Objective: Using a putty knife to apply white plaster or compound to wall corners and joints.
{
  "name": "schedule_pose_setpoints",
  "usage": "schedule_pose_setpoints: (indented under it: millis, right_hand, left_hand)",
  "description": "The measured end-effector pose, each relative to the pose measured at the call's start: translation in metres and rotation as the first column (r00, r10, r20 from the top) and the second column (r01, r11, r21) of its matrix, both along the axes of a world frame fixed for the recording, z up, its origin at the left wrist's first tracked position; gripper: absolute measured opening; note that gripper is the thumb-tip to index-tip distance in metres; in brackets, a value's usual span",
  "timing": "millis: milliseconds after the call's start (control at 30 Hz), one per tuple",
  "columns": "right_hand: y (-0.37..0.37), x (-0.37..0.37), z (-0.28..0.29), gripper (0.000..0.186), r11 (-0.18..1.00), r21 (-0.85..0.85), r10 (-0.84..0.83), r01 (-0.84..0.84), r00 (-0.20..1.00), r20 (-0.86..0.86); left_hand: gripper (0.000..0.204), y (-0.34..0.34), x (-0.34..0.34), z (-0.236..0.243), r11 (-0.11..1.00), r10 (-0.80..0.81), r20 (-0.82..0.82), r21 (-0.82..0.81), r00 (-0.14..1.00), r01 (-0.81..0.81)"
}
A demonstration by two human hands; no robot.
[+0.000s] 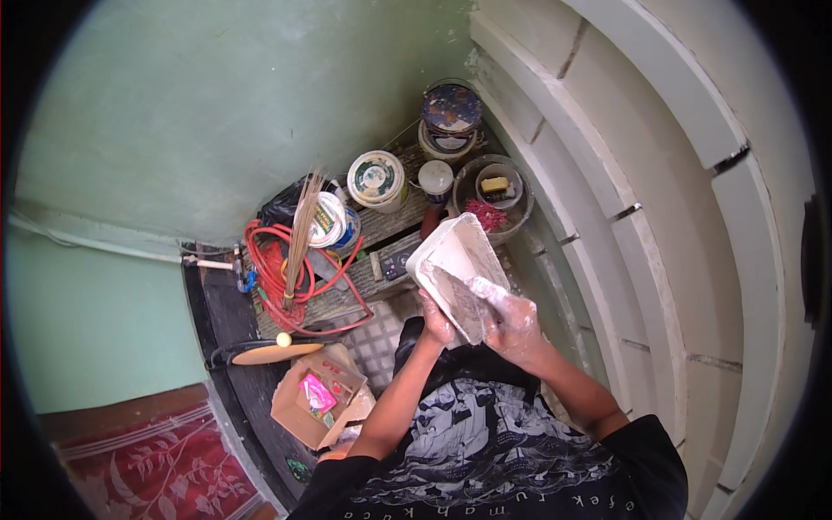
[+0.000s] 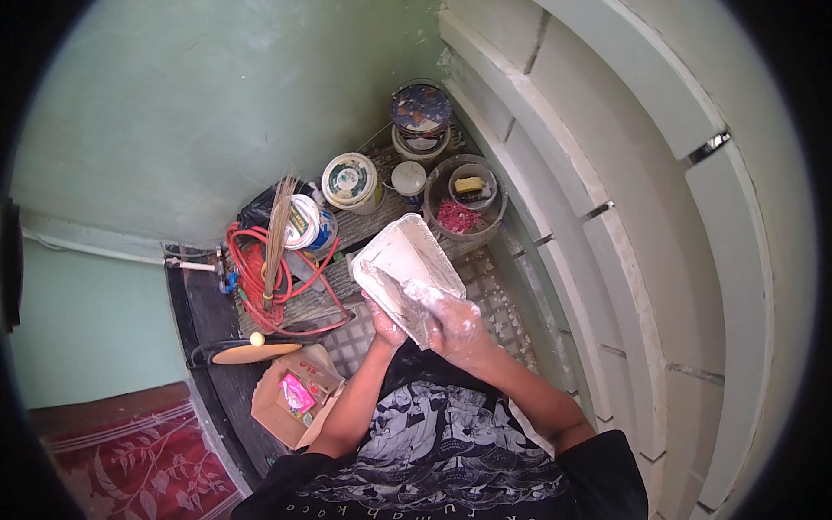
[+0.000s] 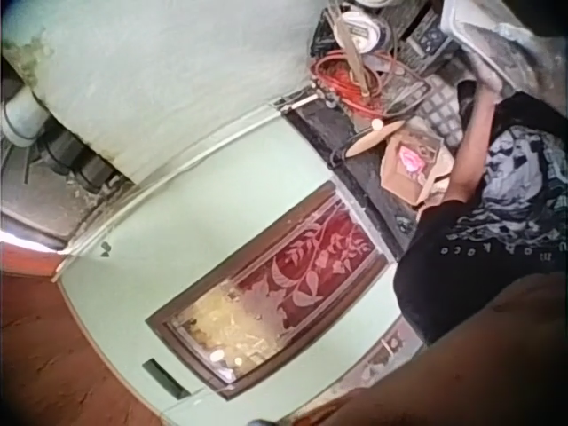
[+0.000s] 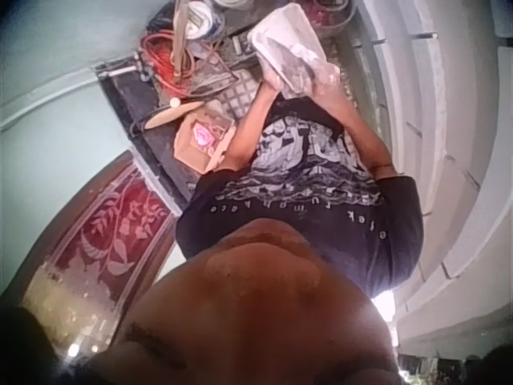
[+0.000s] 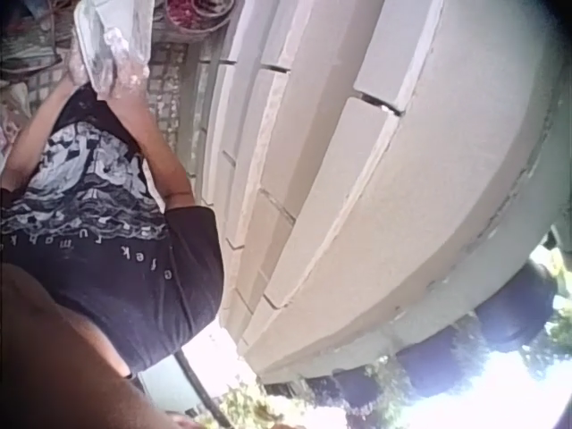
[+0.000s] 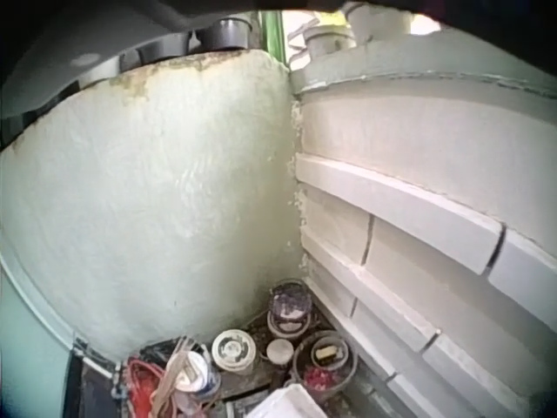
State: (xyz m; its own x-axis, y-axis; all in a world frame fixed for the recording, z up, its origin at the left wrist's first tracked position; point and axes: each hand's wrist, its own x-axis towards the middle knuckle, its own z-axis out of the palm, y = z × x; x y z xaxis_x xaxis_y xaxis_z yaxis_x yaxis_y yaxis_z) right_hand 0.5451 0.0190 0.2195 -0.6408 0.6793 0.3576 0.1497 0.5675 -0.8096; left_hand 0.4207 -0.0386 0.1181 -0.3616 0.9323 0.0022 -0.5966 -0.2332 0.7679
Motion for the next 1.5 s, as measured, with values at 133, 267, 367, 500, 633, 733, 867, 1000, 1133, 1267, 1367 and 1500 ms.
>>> schedule_pose_setpoints:
  millis: [133,267,367,500,633,733,867,1000,1133,1267,1367,1500]
  right_hand:
    - [0.004,-0.013,-0.023,0.040,0.989,-0.145,0.028,-0.030,1.000,-0.012]
    - [0.020,-0.036,-0.028,0.042,0.959,-0.282,-0.027,0.040,0.998,0.050]
    - [0.032,-0.052,-0.056,0.045,0.934,-0.348,-0.091,0.075,0.995,-0.030]
    - [0.033,-0.089,-0.038,0.040,0.837,-0.546,-0.171,0.019,0.958,-0.229]
    - [0.029,-0.126,0.001,0.039,0.747,-0.665,-0.369,0.008,0.837,-0.404]
    - [0.025,-0.136,0.008,0.040,0.813,-0.547,-0.455,0.201,0.805,-0.380]
    - [0.028,-0.139,-0.019,0.038,0.780,-0.407,-0.578,0.475,0.796,-0.180]
    - [0.050,-0.145,0.018,0.038,0.732,0.009,-0.681,0.681,0.732,0.002]
    - [0.105,-0.142,0.012,0.040,0.741,0.390,-0.611,0.547,0.790,0.053]
    - [0.192,-0.136,-0.021,0.039,0.814,0.520,-0.472,0.259,0.815,0.334]
    - [0.272,-0.153,-0.021,0.042,0.739,0.668,-0.489,0.090,0.754,0.439]
    - [0.375,-0.191,-0.009,0.042,0.394,0.918,-0.675,0.033,0.689,0.265]
  left_hand:
    - [0.077,-0.004,-0.014,-0.015,0.999,0.011,0.042,-0.031,0.999,-0.010]
    - [0.075,-0.006,-0.035,-0.020,0.988,0.009,0.235,-0.149,0.972,0.027]
    - [0.076,-0.003,-0.061,-0.019,0.988,-0.082,0.190,-0.113,0.978,0.105]
    - [0.077,0.008,-0.104,-0.018,0.981,-0.184,0.265,-0.012,0.947,0.194]
    - [0.073,0.030,-0.141,-0.008,0.984,-0.086,0.320,-0.120,0.943,0.131]
    - [0.071,0.043,-0.161,-0.001,0.978,-0.107,0.399,-0.124,0.911,0.169]
    - [0.067,0.050,-0.191,-0.021,0.976,-0.183,0.390,-0.037,0.902,0.214]
    - [0.066,0.051,-0.198,-0.038,0.968,-0.172,0.422,-0.097,0.890,0.233]
    - [0.068,0.048,-0.206,-0.055,0.964,-0.132,0.485,-0.139,0.864,0.226]
    - [0.067,0.051,-0.214,-0.057,0.952,-0.068,0.519,-0.221,0.852,0.210]
    - [0.065,0.048,-0.216,-0.078,0.970,0.010,0.475,-0.218,0.880,0.107]
    - [0.064,0.043,-0.217,-0.096,0.984,0.062,0.444,-0.179,0.894,0.021]
